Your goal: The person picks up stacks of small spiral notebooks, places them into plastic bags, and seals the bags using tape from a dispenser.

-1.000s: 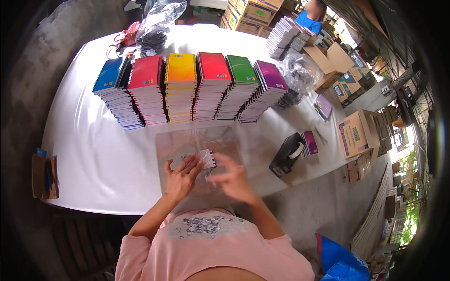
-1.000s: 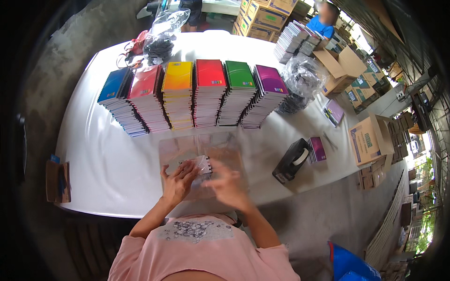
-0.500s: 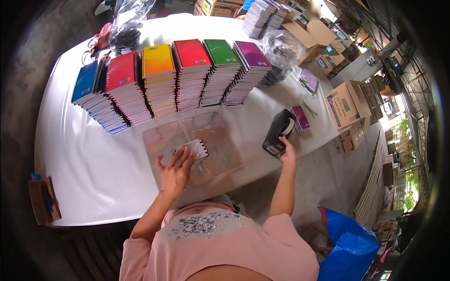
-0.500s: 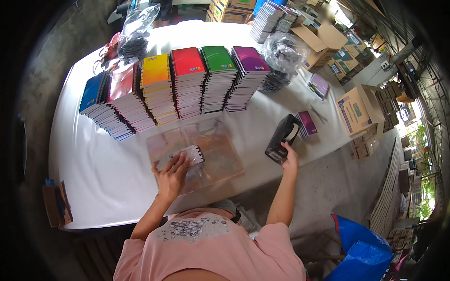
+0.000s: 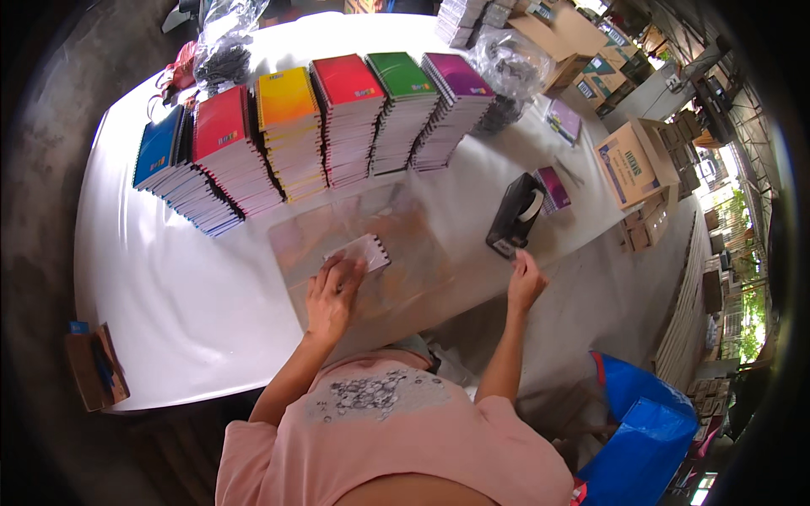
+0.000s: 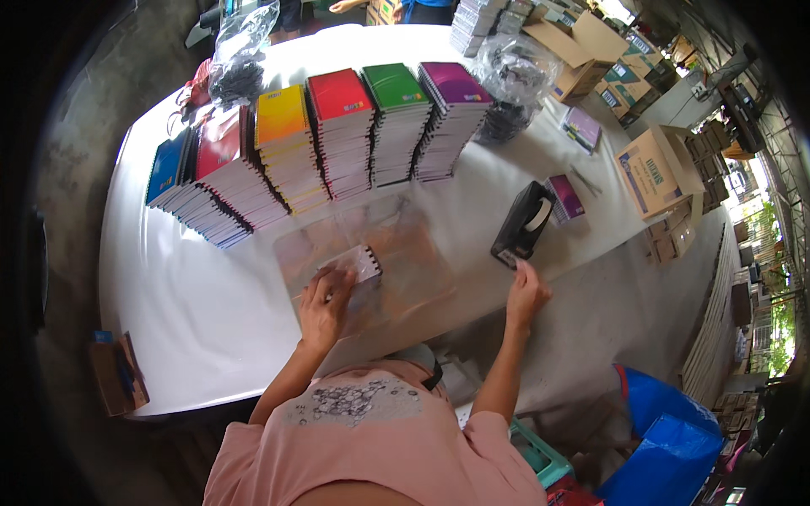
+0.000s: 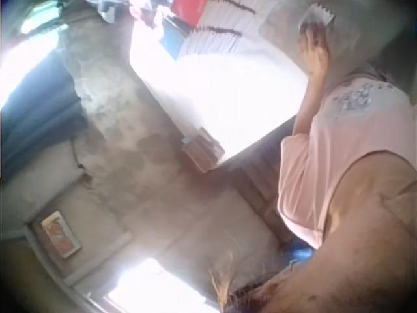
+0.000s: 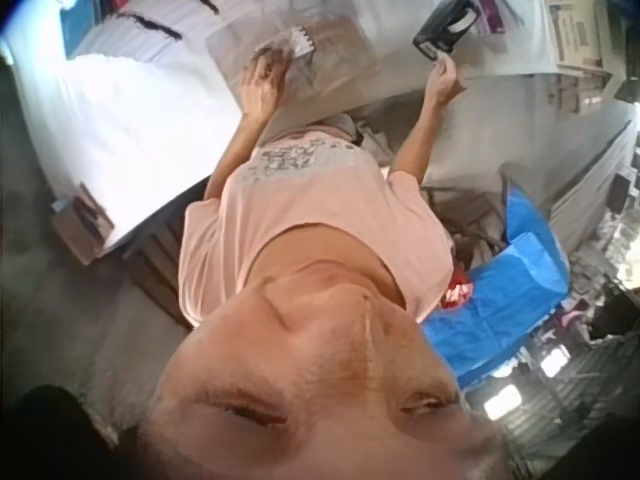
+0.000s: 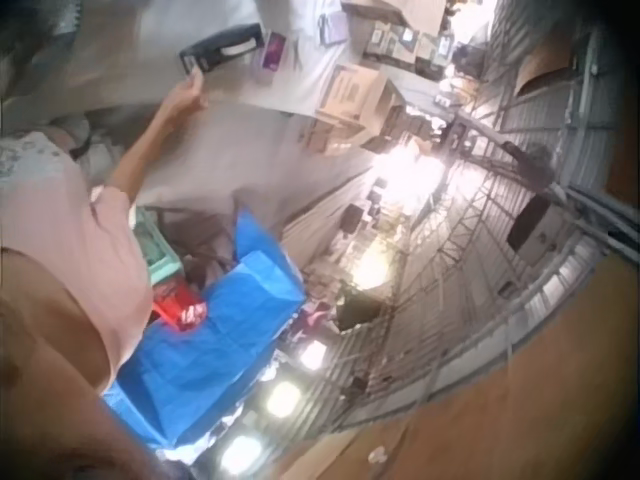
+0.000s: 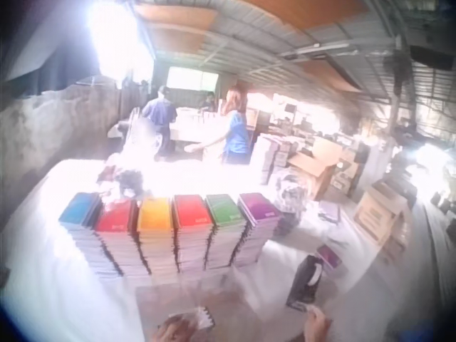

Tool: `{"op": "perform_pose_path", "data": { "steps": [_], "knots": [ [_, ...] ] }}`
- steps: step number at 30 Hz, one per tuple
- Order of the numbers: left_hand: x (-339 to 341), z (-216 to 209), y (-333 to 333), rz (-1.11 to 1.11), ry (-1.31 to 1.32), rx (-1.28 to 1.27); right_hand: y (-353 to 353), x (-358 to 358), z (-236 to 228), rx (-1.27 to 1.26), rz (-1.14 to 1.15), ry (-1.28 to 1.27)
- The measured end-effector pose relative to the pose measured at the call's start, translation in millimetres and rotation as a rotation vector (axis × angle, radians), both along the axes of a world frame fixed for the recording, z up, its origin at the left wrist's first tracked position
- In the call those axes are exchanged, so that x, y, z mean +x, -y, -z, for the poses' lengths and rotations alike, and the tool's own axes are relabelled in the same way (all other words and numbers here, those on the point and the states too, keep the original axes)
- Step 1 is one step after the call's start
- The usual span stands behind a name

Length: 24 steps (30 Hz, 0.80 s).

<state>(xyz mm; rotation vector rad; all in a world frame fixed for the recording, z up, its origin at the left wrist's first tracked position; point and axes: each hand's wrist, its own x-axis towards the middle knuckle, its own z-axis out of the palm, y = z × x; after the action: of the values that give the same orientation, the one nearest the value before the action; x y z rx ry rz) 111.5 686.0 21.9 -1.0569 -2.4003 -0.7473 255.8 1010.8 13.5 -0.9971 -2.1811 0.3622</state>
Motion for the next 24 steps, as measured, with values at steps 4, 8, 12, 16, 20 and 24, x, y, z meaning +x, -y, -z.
{"op": "perform_pose_path", "data": {
  "steps": [4,8,12,16,20,24],
  "knots": [
    [-4.6,4.1,-1.1,0.055,-0.032,0.057,80.3,-45.6,-49.4,-0.492,-0.383,-0.242],
    [-6.2,21.0,-3.6,0.059,0.034,0.252,169.6,-80.4,-67.3,-1.23,-0.639,-0.311],
    [-7.5,20.8,-1.9,0.083,0.055,0.311,201.8,-103.9,-60.1,-1.352,-0.68,-0.241],
    [-9.0,16.9,-0.7,0.086,0.067,0.279,208.0,-108.3,-41.3,-1.299,-0.527,-0.018],
    [-9.4,13.4,3.7,0.079,0.022,0.062,215.4,-103.6,-35.0,-1.259,-0.389,-0.08],
    [-7.9,6.8,3.6,0.024,0.158,0.041,218.1,-101.0,-31.8,-1.255,-0.408,-0.142]
  ]
}}
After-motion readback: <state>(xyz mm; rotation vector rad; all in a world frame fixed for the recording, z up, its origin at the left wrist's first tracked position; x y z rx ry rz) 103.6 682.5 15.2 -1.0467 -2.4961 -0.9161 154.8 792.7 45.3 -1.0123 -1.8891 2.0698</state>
